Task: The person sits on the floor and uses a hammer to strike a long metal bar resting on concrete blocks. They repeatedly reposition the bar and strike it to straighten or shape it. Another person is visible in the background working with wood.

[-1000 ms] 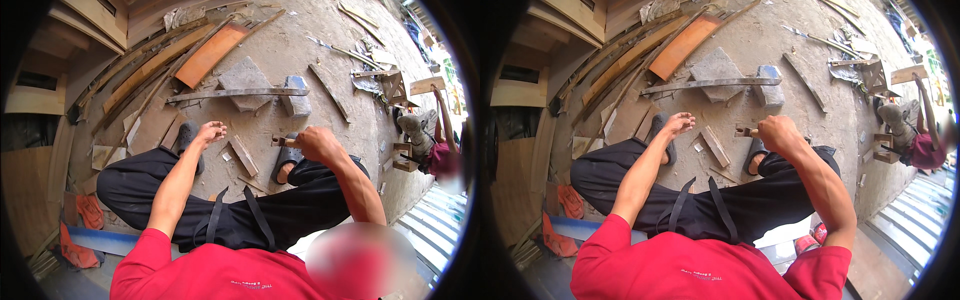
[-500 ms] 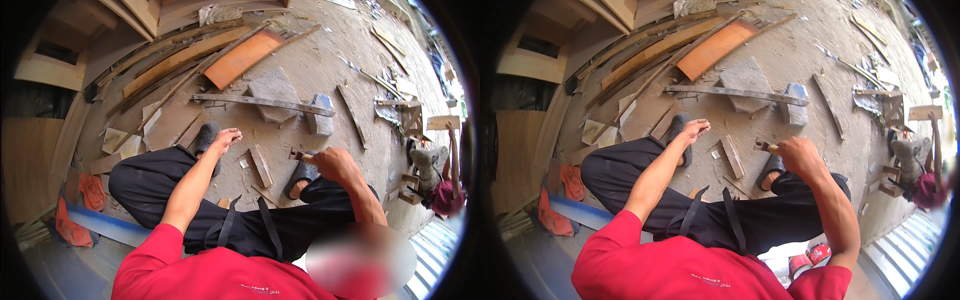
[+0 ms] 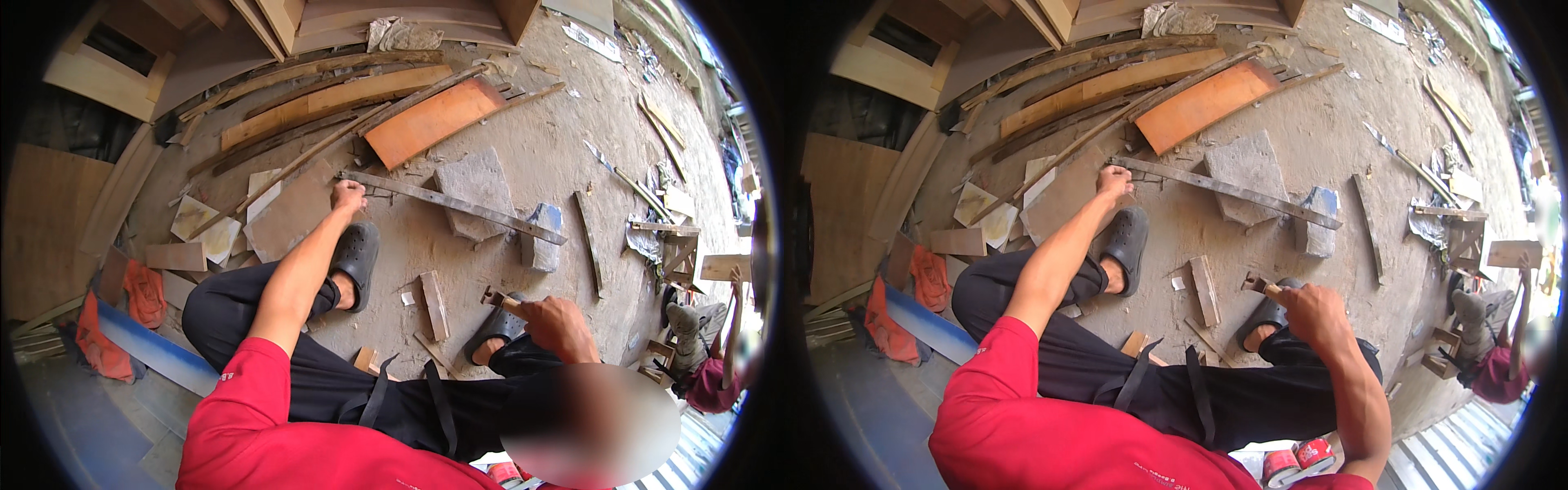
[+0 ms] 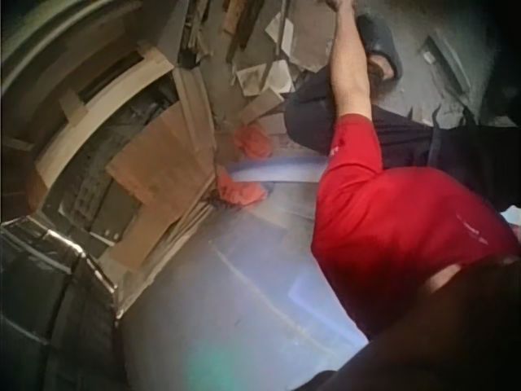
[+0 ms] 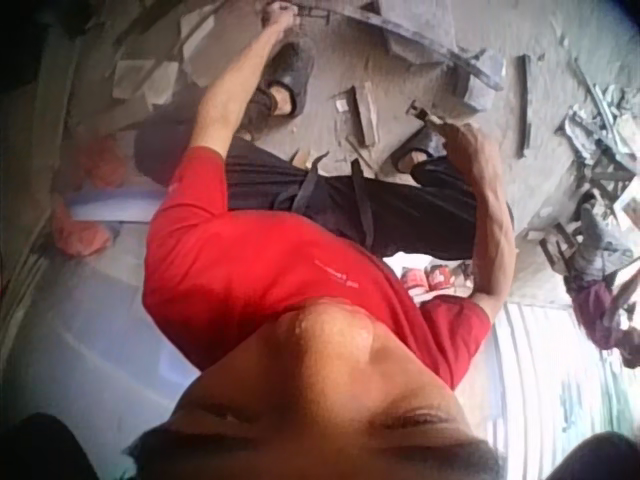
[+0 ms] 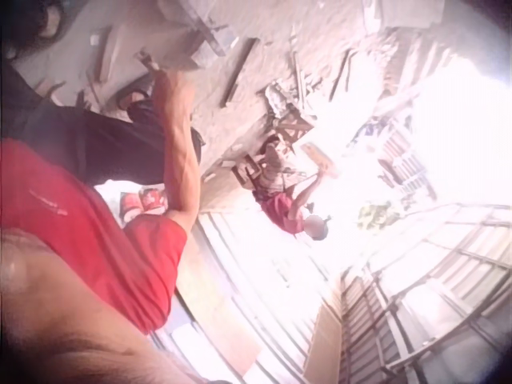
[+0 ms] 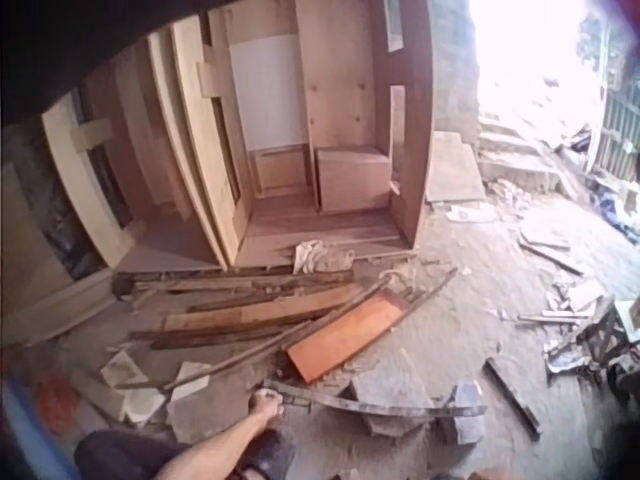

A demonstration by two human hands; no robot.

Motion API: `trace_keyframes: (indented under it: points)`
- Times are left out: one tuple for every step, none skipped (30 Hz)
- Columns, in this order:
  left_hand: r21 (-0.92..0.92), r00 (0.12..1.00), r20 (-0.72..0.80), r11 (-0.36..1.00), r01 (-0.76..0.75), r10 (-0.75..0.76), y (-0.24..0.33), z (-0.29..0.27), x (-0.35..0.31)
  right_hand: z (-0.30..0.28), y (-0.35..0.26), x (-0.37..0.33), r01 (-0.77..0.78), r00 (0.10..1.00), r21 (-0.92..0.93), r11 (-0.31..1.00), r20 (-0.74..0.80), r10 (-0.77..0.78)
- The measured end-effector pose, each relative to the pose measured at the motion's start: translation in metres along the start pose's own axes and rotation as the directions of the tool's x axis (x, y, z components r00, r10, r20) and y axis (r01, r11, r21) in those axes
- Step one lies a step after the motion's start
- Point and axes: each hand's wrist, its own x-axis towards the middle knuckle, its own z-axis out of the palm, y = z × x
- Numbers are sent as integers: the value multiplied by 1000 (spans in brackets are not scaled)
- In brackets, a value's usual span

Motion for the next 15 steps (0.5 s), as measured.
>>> trace_keyframes:
  points:
    - [7, 1000, -4, 1000, -19, 19, 5, -6, 11, -1, -2, 1, -1, 1000, 0, 1000, -1, 1]
    - [48, 998, -30, 997, -58, 60, 10, -13, 23, -2, -4, 2, -2, 1000, -1, 1000, -3, 2]
    - [90, 993, -54, 991, -98, 103, 13, -19, 33, -4, -4, 3, -4, 1000, 0, 1000, -7, 4]
    - [187, 975, -115, 968, -169, 192, 16, -25, 42, -4, -4, 6, -1, 1000, 5, 1000, 0, 1]
    - [285, 945, -161, 930, -231, 284, 18, -29, 50, -4, -3, 7, -2, 1000, 10, 1000, 8, 2]
    - [383, 907, -191, 879, -284, 376, 20, -29, 53, -1, -1, 8, -8, 1000, 20, 1000, 20, 8]
    - [421, 917, -175, 869, -259, 358, 22, -29, 56, 1, 1, 8, -8, 1000, 31, 999, 9, 7]
    - [440, 929, -162, 867, -233, 332, 21, -26, 58, 1, 1, 8, -9, 1000, 36, 999, -2, 9]
    - [464, 940, -148, 861, -209, 307, 18, -24, 59, 2, 0, 9, -9, 1000, 46, 999, -13, 10]
    - [488, 946, -127, 849, -201, 297, 12, -21, 57, 2, -1, 10, -7, 1000, 52, 999, -8, 7]
    - [522, 950, -86, 825, -214, 300, 8, -9, 47, 3, -1, 11, -12, 1000, 57, 998, -1, 12]
    - [551, 952, -39, 801, -233, 304, 7, 6, 36, 3, 1, 11, -24, 1000, 60, 998, 5, 24]
    - [579, 952, 9, 774, -255, 306, 5, 22, 22, 6, 3, 9, -31, 999, 64, 997, 11, 31]
    - [583, 911, 60, 726, -363, 408, 0, 35, 14, 5, 5, 9, -33, 999, 64, 997, 7, 33]
    - [585, 858, 112, 665, -464, 501, -5, 48, 4, 8, 6, 8, -33, 999, 69, 997, 6, 32]
